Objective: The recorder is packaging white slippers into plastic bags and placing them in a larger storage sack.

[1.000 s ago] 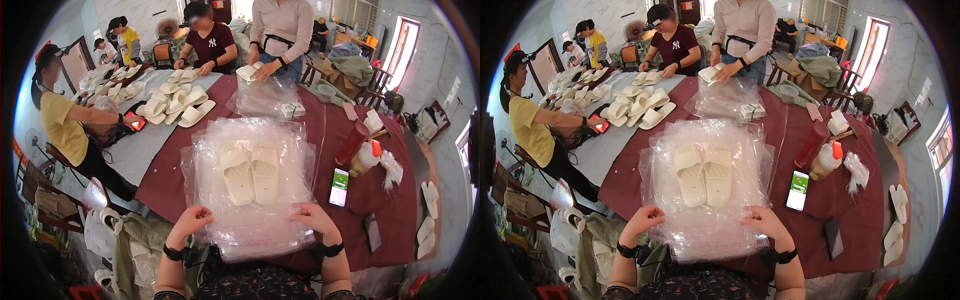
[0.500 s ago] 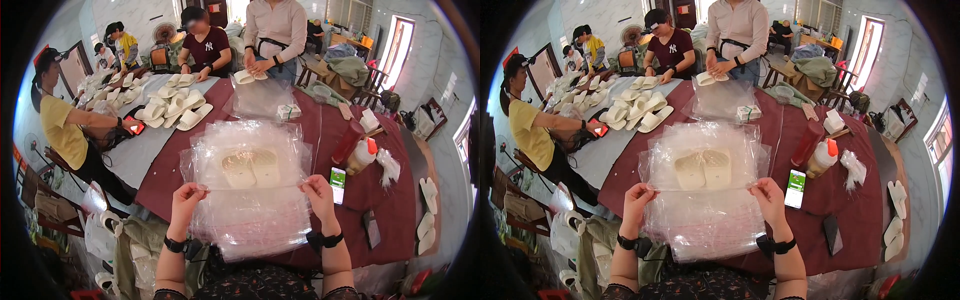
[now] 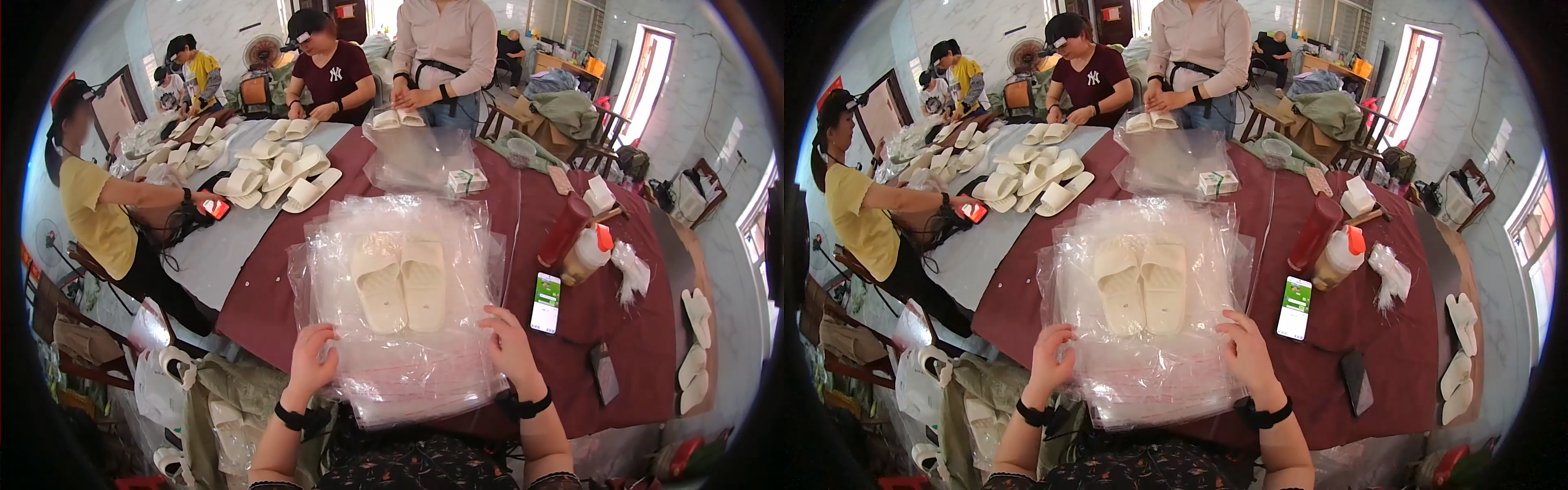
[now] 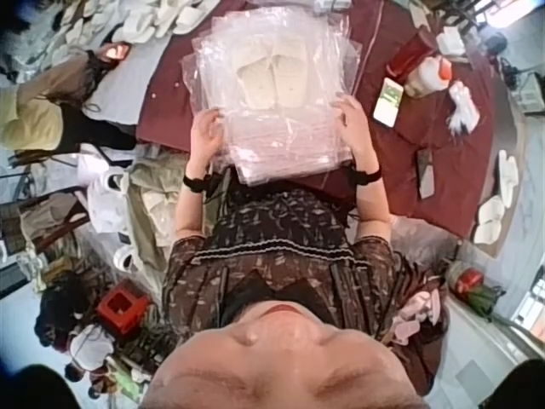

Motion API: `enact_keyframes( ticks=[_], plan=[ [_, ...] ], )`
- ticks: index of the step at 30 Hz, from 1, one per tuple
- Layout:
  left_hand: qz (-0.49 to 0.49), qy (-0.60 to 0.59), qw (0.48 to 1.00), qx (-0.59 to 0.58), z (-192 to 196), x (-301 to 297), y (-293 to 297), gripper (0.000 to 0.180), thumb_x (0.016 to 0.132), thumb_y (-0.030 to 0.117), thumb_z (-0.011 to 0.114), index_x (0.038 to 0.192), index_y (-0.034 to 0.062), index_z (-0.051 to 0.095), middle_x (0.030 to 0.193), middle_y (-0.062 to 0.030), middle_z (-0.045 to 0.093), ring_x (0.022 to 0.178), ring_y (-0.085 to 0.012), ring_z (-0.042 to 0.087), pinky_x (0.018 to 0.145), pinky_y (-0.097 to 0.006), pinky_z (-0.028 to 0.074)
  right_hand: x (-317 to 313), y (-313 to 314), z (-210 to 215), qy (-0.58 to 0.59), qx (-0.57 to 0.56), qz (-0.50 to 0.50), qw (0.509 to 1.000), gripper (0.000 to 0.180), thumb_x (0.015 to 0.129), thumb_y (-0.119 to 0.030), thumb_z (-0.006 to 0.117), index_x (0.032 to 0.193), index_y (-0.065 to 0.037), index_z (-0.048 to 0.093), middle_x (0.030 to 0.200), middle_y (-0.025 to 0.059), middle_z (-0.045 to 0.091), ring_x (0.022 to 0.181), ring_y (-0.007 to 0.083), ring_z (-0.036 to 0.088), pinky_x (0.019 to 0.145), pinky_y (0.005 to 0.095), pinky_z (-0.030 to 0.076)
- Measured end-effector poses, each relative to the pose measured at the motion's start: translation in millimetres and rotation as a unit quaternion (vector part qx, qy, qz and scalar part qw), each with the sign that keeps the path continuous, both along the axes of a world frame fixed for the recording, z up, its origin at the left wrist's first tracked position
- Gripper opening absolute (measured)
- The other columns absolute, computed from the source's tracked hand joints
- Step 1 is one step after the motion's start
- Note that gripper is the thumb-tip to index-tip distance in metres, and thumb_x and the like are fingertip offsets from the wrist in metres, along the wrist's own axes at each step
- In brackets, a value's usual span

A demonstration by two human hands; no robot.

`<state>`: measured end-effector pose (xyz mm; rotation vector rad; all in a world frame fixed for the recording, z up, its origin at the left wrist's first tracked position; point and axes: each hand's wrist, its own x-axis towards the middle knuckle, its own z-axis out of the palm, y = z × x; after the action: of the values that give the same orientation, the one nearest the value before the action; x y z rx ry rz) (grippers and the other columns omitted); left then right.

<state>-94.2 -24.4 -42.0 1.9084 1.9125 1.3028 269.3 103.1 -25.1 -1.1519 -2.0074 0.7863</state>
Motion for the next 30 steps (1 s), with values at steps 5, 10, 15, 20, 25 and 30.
enact_keyframes(
  ticks=[5, 10, 15, 20, 25, 30],
  plan=[
    [0.114, 0.085, 0.989, 0.045, 37, 26, 0, 0.031, 0.079, 0.008, 0.069, 0.109, 0.0048, 0.063, 0.125, -0.0154, 0.057, 0.116, -0.0371, 0.052, 0.097, -0.044, 0.044, -36, -13, 38, -0.009, 0.207, 0.022, 0.978, 0.036, 0.076, 0.007, 0.059, 0.109, -0.005, 0.065, 0.121, 0.0134, 0.060, 0.114, 0.0336, 0.057, 0.095, 0.0409, 0.048],
    [-0.008, 0.189, 0.982, 0.024, 29, 43, 21, 0.046, 0.081, 0.017, 0.073, 0.124, 0.0107, 0.059, 0.140, -0.0165, 0.049, 0.131, -0.0411, 0.042, 0.104, -0.050, 0.039, -65, -16, 25, -0.069, 0.229, 0.152, 0.959, 0.027, 0.083, -0.008, 0.065, 0.109, -0.007, 0.065, 0.117, 0.0098, 0.062, 0.112, 0.0306, 0.058, 0.092, 0.0427, 0.049],
    [-0.030, 0.235, 0.968, -0.082, -21, 43, 29, 0.058, 0.085, 0.033, 0.069, 0.139, 0.0243, 0.052, 0.156, -0.0170, 0.029, 0.142, -0.0450, 0.027, 0.112, -0.054, 0.031, -62, -11, -19, -0.098, 0.132, 0.119, 0.979, 0.022, 0.085, -0.013, 0.065, 0.106, -0.007, 0.065, 0.115, 0.0084, 0.063, 0.106, 0.0286, 0.060, 0.088, 0.0397, 0.050],
    [-0.062, 0.185, 0.972, -0.134, -33, 34, 30, 0.057, 0.086, 0.032, 0.067, 0.140, 0.0221, 0.052, 0.157, -0.0181, 0.027, 0.143, -0.0466, 0.024, 0.114, -0.050, 0.029, -61, -10, -33, -0.096, 0.103, 0.115, 0.983, 0.021, 0.086, -0.014, 0.065, 0.105, -0.007, 0.066, 0.112, 0.0087, 0.065, 0.104, 0.0304, 0.061, 0.087, 0.0382, 0.051],
    [-0.103, 0.071, 0.982, -0.138, -6, 20, 31, 0.065, 0.078, 0.030, 0.077, 0.137, 0.0164, 0.054, 0.151, -0.0186, 0.037, 0.140, -0.0432, 0.031, 0.112, -0.048, 0.034, -63, -10, -15, -0.028, 0.100, 0.080, 0.991, 0.024, 0.083, -0.013, 0.067, 0.106, -0.007, 0.064, 0.111, 0.0089, 0.063, 0.104, 0.0293, 0.059, 0.086, 0.0378, 0.051],
    [0.092, 0.082, 0.991, -0.049, 20, 31, 24, 0.062, 0.076, 0.031, 0.081, 0.127, 0.0059, 0.057, 0.128, -0.0170, 0.055, 0.119, -0.0377, 0.050, 0.099, -0.047, 0.043, -65, -16, 12, -0.061, 0.188, 0.044, 0.979, 0.032, 0.077, -0.015, 0.072, 0.108, -0.009, 0.065, 0.118, 0.0079, 0.059, 0.107, 0.0298, 0.056, 0.091, 0.0425, 0.047]
  ],
)
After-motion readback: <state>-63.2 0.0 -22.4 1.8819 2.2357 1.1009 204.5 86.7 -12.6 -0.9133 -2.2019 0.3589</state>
